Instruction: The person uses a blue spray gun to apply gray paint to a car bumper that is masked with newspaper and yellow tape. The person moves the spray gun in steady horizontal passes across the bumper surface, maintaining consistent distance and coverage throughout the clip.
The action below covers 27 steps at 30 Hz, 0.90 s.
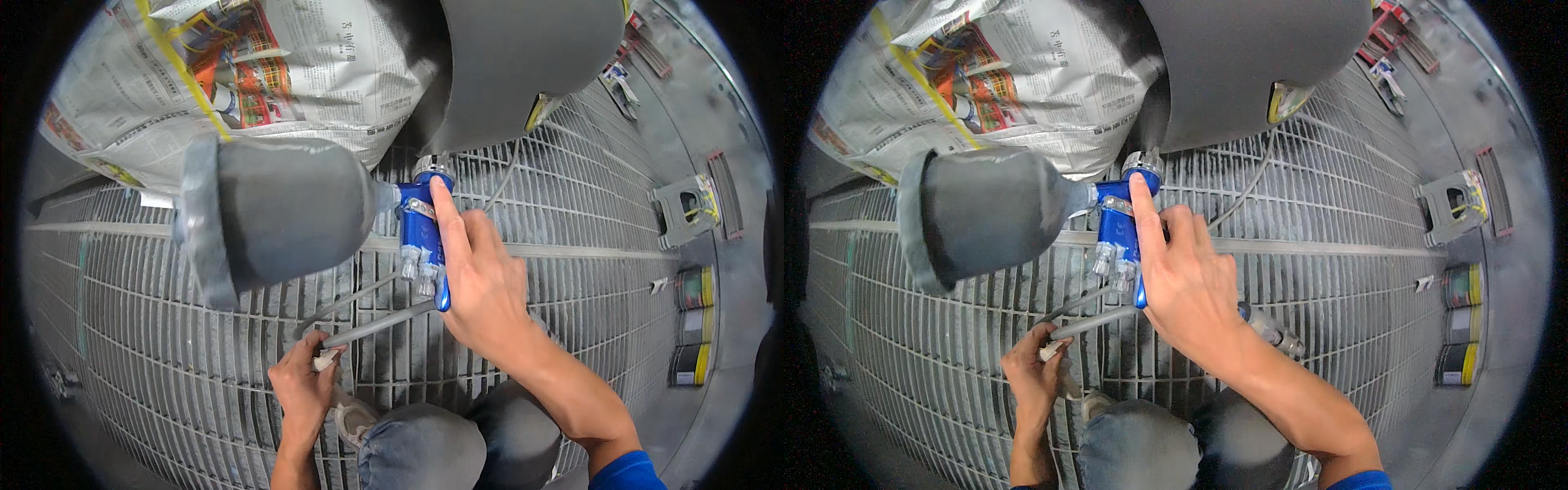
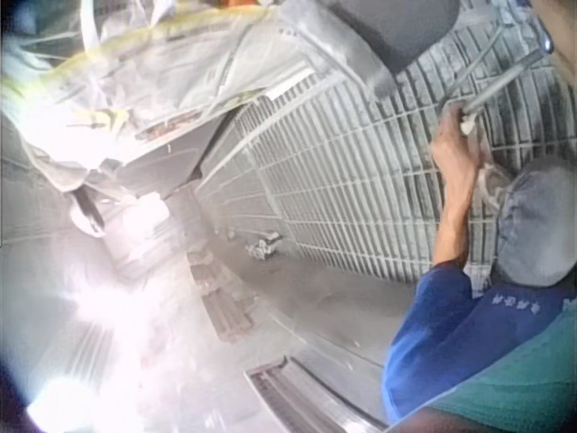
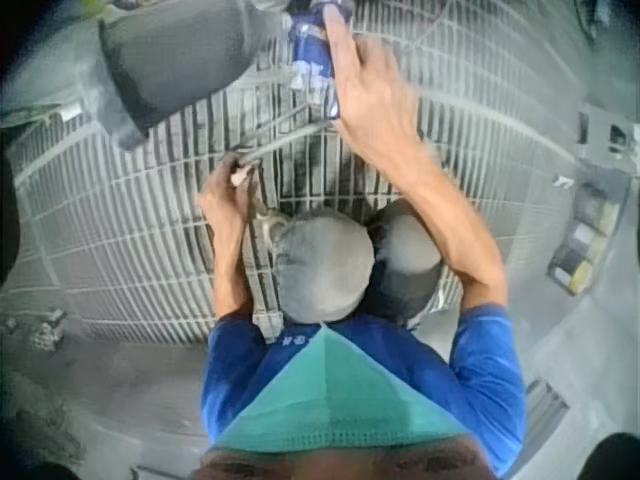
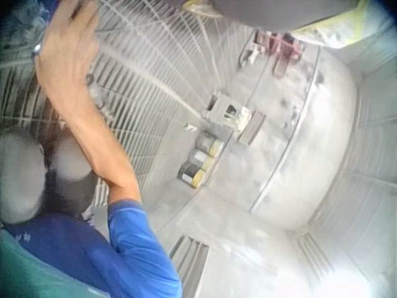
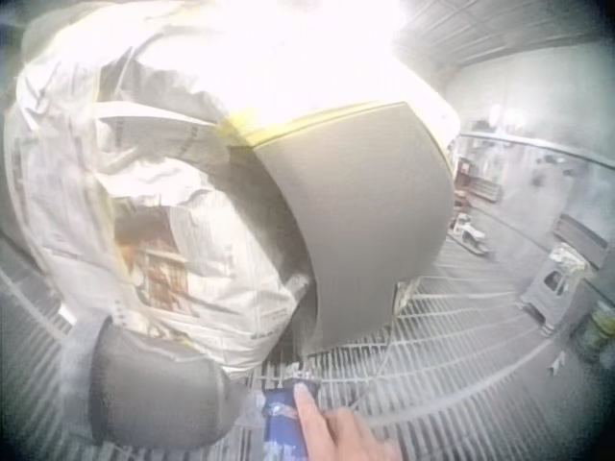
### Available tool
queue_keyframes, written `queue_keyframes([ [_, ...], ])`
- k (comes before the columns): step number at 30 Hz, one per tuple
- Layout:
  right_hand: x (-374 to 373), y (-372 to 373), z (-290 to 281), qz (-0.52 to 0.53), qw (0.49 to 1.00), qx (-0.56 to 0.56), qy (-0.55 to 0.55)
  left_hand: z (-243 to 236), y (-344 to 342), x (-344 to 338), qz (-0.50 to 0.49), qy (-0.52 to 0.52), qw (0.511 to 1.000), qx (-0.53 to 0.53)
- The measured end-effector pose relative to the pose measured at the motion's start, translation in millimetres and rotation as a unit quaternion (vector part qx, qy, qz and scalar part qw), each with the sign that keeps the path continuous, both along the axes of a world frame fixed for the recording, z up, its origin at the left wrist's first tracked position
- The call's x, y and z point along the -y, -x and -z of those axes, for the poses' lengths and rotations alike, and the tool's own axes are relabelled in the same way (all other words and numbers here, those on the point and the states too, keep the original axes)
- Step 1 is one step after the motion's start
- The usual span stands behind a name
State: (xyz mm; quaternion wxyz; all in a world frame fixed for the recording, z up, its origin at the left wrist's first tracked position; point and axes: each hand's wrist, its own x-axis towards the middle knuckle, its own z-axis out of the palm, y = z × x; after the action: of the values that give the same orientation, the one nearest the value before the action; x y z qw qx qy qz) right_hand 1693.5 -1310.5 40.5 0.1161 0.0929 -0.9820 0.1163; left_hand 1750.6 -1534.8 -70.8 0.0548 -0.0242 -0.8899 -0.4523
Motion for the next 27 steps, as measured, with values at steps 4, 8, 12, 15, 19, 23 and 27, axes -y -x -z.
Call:
queue_keyframes([
  [4, 12, -2, 13, 0.020, 0.998, 0.061, 0.010, 2, 6, 14, 0.011, 0.013, 1.000, 0.005],
  [8, 22, -1, -1, 0.066, 0.996, 0.062, -0.007, 6, 11, 21, -0.001, -0.012, 1.000, 0.001],
  [12, 25, 7, -9, 0.093, 0.995, 0.035, -0.007, 10, 17, 24, -0.024, -0.019, 0.999, 0.020],
  [15, 27, 13, 6, 0.078, 0.995, 0.066, -0.008, 12, 18, 28, -0.028, -0.005, 0.999, 0.027],
  [19, 20, 23, 45, 0.051, 0.994, 0.098, 0.002, 11, 12, 27, -0.026, 0.002, 1.000, 0.015],
  [23, 18, 27, 60, 0.035, 0.992, 0.116, -0.016, 14, 6, 30, -0.015, 0.019, 1.000, 0.011],
  [27, 20, 25, 52, 0.009, 0.996, 0.086, -0.010, 11, 3, 30, -0.023, 0.026, 0.999, 0.016],
])
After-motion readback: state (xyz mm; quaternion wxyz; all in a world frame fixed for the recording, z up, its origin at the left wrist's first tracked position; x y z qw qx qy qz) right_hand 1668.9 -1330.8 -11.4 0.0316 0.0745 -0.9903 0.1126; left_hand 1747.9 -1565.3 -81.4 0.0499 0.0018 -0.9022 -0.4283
